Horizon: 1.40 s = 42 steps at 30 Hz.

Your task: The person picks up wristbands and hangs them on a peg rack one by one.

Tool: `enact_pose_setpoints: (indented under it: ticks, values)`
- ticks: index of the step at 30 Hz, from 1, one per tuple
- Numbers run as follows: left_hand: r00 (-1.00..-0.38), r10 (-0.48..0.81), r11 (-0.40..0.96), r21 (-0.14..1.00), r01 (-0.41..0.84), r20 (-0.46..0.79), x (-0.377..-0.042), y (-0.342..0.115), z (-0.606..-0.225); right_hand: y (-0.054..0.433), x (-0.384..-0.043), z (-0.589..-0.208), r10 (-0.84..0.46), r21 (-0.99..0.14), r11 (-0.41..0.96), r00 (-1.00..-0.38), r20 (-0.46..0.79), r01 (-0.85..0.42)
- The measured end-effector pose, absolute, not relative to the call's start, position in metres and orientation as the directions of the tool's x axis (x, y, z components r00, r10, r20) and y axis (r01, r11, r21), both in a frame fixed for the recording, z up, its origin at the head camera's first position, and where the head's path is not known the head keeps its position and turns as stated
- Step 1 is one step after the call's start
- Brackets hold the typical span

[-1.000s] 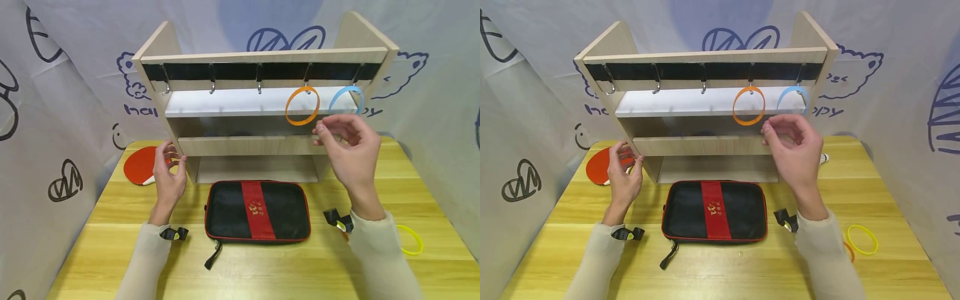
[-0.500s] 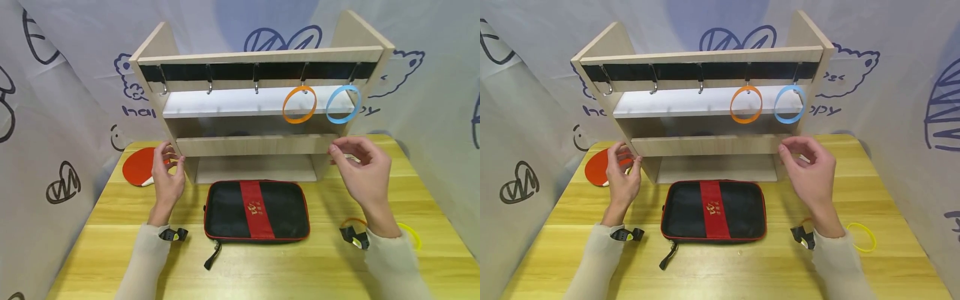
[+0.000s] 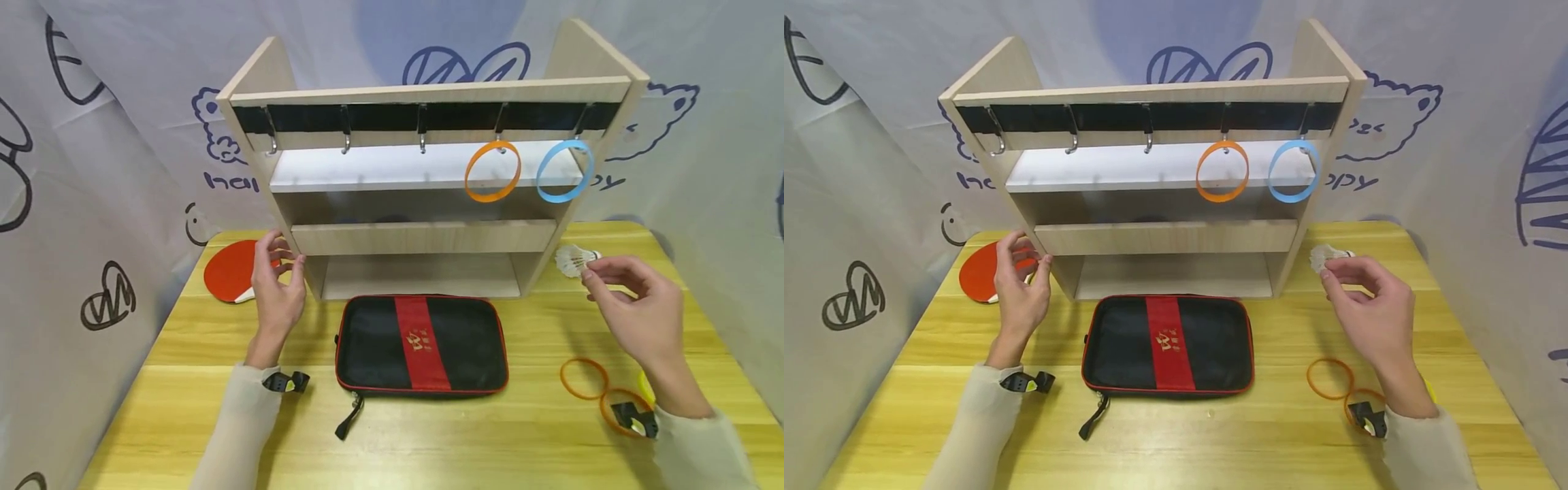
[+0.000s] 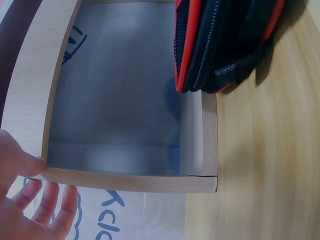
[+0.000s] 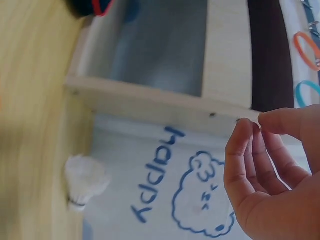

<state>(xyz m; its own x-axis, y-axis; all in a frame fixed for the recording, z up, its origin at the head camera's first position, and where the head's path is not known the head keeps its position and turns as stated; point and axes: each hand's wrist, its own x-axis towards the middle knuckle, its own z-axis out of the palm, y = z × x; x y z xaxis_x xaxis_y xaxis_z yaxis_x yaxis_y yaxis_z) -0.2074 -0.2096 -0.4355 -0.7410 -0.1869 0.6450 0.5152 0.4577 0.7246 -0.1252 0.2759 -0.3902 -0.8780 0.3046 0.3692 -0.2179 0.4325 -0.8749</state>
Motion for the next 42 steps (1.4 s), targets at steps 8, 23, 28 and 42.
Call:
enact_pose_setpoints:
  ticks: [8, 23, 28, 42]
  values:
    - [-0.733, -0.182, 0.462, 0.715, 0.525, 0.656, -0.210, -0.206, -0.433, 0.303, -0.113, -0.409, 0.223, -0.797, 0.581, -0.909, 0.351, -0.165]
    - [-0.725, -0.180, 0.467, 0.706, 0.532, 0.665, -0.212, -0.207, -0.434, 0.320, -0.101, -0.456, 0.046, -0.654, 0.740, -0.958, 0.284, -0.159]
    - [-0.727, -0.175, 0.468, 0.706, 0.532, 0.664, -0.212, -0.207, -0.434, 0.323, -0.096, -0.466, -0.044, -0.619, 0.763, -0.969, 0.242, -0.189]
    - [-0.740, -0.187, 0.447, 0.727, 0.521, 0.646, -0.209, -0.210, -0.435, 0.336, -0.090, -0.476, -0.152, -0.568, 0.797, -0.978, 0.143, -0.207]
